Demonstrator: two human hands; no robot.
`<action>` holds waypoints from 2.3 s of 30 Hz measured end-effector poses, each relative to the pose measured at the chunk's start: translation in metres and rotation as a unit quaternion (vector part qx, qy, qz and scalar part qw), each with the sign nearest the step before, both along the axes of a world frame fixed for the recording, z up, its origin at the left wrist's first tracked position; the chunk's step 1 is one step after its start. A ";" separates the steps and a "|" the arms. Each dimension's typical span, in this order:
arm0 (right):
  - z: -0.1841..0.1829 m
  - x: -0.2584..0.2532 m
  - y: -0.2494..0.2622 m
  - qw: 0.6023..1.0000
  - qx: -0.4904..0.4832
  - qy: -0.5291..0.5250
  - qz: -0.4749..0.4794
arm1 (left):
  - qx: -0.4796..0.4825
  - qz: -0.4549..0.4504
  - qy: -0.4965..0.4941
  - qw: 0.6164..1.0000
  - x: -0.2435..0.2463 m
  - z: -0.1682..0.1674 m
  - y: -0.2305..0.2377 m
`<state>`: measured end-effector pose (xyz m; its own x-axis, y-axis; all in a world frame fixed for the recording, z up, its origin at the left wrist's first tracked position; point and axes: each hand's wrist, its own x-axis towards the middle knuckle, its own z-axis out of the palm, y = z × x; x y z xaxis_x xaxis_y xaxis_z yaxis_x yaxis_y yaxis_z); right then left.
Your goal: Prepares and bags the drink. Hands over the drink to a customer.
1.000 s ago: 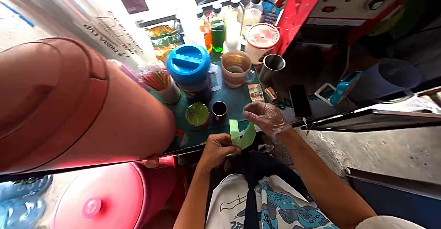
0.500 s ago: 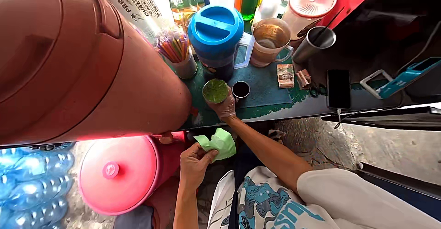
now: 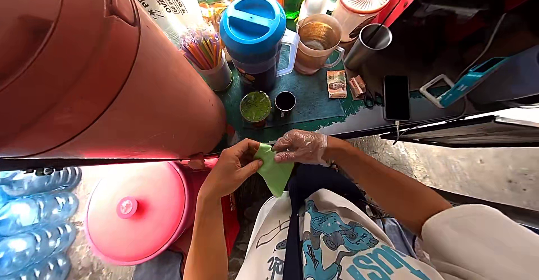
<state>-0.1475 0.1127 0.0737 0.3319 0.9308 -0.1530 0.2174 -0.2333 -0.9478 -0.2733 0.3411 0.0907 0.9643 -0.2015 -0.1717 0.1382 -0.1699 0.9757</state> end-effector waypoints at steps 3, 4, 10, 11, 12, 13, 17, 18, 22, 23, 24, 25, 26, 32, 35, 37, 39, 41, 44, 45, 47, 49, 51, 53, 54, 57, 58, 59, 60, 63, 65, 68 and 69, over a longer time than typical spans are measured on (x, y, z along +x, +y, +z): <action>0.004 -0.009 -0.002 0.994 -0.012 0.104 -0.035 | 0.031 0.013 -0.025 0.999 0.009 0.004 -0.004; 0.002 -0.013 -0.005 0.990 -0.002 0.127 -0.068 | 0.043 0.031 -0.031 0.998 0.010 0.005 -0.007; -0.008 -0.030 -0.012 0.965 0.005 0.180 -0.189 | 0.174 0.227 -0.095 0.953 -0.005 -0.002 -0.038; -0.009 -0.033 -0.011 0.957 0.003 0.195 -0.214 | 0.171 0.234 -0.080 0.954 -0.009 -0.004 -0.045; -0.011 -0.036 -0.010 0.949 0.004 0.208 -0.235 | 0.151 0.236 -0.059 0.958 -0.013 -0.007 -0.051; -0.015 -0.039 -0.010 0.942 0.006 0.219 -0.253 | 0.119 0.240 -0.039 0.963 -0.016 -0.012 -0.058; -0.025 -0.051 -0.013 0.928 -0.034 0.233 -0.289 | 0.040 0.275 -0.015 0.960 -0.023 -0.030 -0.080; -0.024 -0.053 -0.014 0.928 -0.054 0.225 -0.293 | 0.031 0.277 -0.012 0.960 -0.024 -0.033 -0.082; -0.020 -0.059 -0.023 0.942 -0.126 0.162 -0.265 | -0.045 0.182 0.023 0.982 -0.023 -0.051 -0.073; -0.017 -0.059 -0.026 0.948 -0.126 0.158 -0.245 | -0.066 0.131 0.022 0.989 -0.020 -0.058 -0.068; -0.015 -0.059 -0.030 0.956 -0.120 0.150 -0.222 | -0.095 0.098 0.022 0.990 -0.016 -0.064 -0.065; -0.013 -0.059 -0.034 0.963 -0.109 0.137 -0.203 | -0.120 0.087 0.023 0.989 -0.013 -0.066 -0.063; -0.011 -0.058 -0.038 0.967 -0.100 0.125 -0.197 | -0.136 0.089 0.023 0.986 -0.009 -0.066 -0.062; -0.005 -0.054 -0.055 0.947 -0.114 0.162 -0.254 | -0.130 0.044 0.008 0.991 0.005 -0.053 -0.068; -0.005 -0.052 -0.060 0.941 -0.117 0.169 -0.270 | -0.113 0.028 -0.008 0.993 0.010 -0.049 -0.070; -0.010 -0.052 -0.063 0.941 -0.097 0.176 -0.274 | -0.113 0.017 -0.013 0.993 0.012 -0.049 -0.068; -0.012 -0.053 -0.065 0.940 -0.089 0.187 -0.272 | -0.121 0.006 -0.018 0.993 0.013 -0.049 -0.068; -0.012 -0.053 -0.067 0.939 -0.090 0.191 -0.273 | -0.127 0.002 -0.020 0.992 0.012 -0.048 -0.068; -0.010 -0.054 -0.066 0.944 -0.103 0.158 -0.271 | -0.132 0.005 -0.014 0.991 0.011 -0.049 -0.069; -0.009 -0.054 -0.067 0.949 -0.104 0.142 -0.260 | -0.131 0.009 -0.013 0.991 0.010 -0.048 -0.069; -0.009 -0.053 -0.070 0.961 -0.088 0.129 -0.228 | -0.123 0.015 -0.018 0.992 0.009 -0.047 -0.069; -0.012 -0.054 -0.072 0.965 -0.064 0.122 -0.222 | -0.118 0.020 -0.028 0.992 0.009 -0.045 -0.068; -0.012 -0.053 -0.071 0.962 -0.065 0.124 -0.233 | -0.118 0.029 -0.039 0.992 0.008 -0.044 -0.067; -0.010 -0.052 -0.069 0.956 -0.070 0.132 -0.253 | -0.120 0.042 -0.041 0.991 0.008 -0.046 -0.064; -0.011 -0.051 -0.068 0.953 -0.071 0.131 -0.263 | -0.121 0.042 -0.035 0.991 0.008 -0.047 -0.061; -0.016 -0.045 -0.065 0.955 -0.060 0.139 -0.255 | -0.124 0.034 -0.016 0.992 0.006 -0.051 -0.055; -0.017 -0.043 -0.063 0.957 -0.061 0.145 -0.243 | -0.129 0.032 -0.016 0.991 0.004 -0.052 -0.054; -0.018 -0.043 -0.060 0.958 -0.060 0.154 -0.234 | -0.137 0.032 -0.014 0.990 0.003 -0.052 -0.053; -0.018 -0.042 -0.057 0.959 -0.058 0.158 -0.229 | -0.145 0.032 -0.013 0.989 0.002 -0.052 -0.053; -0.018 -0.035 -0.045 0.961 -0.050 0.164 -0.216 | -0.167 0.053 -0.008 0.984 -0.002 -0.053 -0.051; -0.023 -0.027 -0.038 0.964 -0.037 0.180 -0.191 | -0.183 0.077 -0.006 0.980 -0.008 -0.057 -0.047; -0.037 -0.012 -0.022 0.965 -0.038 0.199 -0.165 | -0.182 0.118 -0.012 0.976 -0.019 -0.065 -0.037; -0.044 -0.007 -0.012 0.963 -0.041 0.181 -0.195 | -0.171 0.135 -0.018 0.976 -0.023 -0.067 -0.034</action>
<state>-0.1544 0.1004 0.0297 0.5646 0.7264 -0.3919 -0.2424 -0.3080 -0.9200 -0.2966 0.3067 0.0239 0.9944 0.0215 -0.1038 0.0972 0.2043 0.9741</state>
